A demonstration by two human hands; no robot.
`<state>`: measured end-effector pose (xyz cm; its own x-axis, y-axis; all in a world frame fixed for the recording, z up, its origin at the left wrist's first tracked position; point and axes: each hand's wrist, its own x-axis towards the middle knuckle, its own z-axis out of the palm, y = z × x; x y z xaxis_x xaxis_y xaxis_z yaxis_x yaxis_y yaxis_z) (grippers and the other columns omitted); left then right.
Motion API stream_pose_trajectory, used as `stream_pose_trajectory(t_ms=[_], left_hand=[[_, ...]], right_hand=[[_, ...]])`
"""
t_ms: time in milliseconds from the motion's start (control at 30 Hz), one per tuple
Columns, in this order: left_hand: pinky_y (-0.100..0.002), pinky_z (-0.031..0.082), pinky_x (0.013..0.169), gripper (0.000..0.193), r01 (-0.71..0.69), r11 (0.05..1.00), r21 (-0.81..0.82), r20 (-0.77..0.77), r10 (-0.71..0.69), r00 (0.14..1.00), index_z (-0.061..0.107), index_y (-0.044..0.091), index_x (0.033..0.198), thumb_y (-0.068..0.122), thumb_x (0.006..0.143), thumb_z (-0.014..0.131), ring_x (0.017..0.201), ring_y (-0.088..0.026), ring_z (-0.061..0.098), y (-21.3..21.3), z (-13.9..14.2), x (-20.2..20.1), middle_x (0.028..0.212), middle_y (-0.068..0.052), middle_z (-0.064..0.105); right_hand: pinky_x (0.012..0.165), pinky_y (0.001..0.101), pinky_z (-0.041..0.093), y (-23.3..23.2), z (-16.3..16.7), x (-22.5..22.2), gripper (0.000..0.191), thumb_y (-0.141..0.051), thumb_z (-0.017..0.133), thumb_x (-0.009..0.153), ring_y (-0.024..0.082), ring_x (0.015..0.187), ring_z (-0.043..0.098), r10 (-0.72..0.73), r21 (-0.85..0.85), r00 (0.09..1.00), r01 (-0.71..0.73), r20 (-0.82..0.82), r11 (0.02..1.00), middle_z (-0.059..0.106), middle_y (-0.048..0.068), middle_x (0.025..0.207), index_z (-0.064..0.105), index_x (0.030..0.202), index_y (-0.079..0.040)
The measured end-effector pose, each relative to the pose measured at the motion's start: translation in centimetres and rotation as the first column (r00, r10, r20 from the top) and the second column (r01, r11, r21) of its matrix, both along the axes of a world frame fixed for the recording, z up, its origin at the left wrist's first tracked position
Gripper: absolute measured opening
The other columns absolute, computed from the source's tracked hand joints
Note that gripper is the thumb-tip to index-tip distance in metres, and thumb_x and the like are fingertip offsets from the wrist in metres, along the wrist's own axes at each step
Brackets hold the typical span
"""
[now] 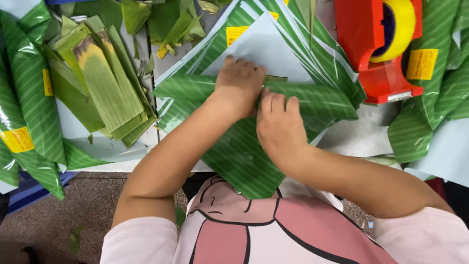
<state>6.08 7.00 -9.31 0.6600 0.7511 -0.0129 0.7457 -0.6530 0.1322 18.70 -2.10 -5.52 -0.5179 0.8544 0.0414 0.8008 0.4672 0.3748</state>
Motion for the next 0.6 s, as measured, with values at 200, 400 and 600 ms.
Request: stream_pose_trajectory(t_ms=[200,400,600], left_hand=[[-0.046,0.044,0.100,0.055,0.062,0.997,0.033,0.078,-0.065,0.995,0.061,0.009,0.111,0.036,0.067,0.077,0.112,-0.030,0.062,2.2,0.5,-0.6,0.113,-0.010,0.066],[-0.054,0.034,0.117,0.029,0.340,0.908,0.245,-0.061,-0.335,0.940,0.060,0.012,0.115,0.025,0.090,0.062,0.099,-0.027,0.066,-1.3,1.4,-1.9,0.100,-0.006,0.066],[-0.047,0.029,0.126,0.029,0.336,0.876,0.345,0.180,-0.413,0.893,0.063,0.007,0.126,0.023,0.102,0.058,0.103,-0.023,0.067,-10.1,5.0,-2.9,0.107,-0.005,0.067]], right_hand=[[0.082,0.0458,0.048,5.9,-2.3,1.1,0.053,-0.042,0.074,0.080,0.034,0.101,0.061,-0.168,-0.295,0.978,0.125,-0.126,0.947,0.067,0.018,0.107,0.072,0.107,0.003],[0.082,0.0454,0.052,7.7,-2.0,6.1,0.054,-0.052,0.076,0.077,0.034,0.089,0.068,-0.499,-0.953,0.854,0.018,-0.143,0.304,0.074,0.020,0.094,0.077,0.104,-0.005],[0.098,0.0320,0.048,-2.4,-5.9,10.9,0.048,-0.040,0.059,0.089,0.016,0.110,0.063,-0.897,-0.765,0.413,-0.626,-0.158,-0.153,0.071,0.004,0.117,0.068,0.121,-0.004]])
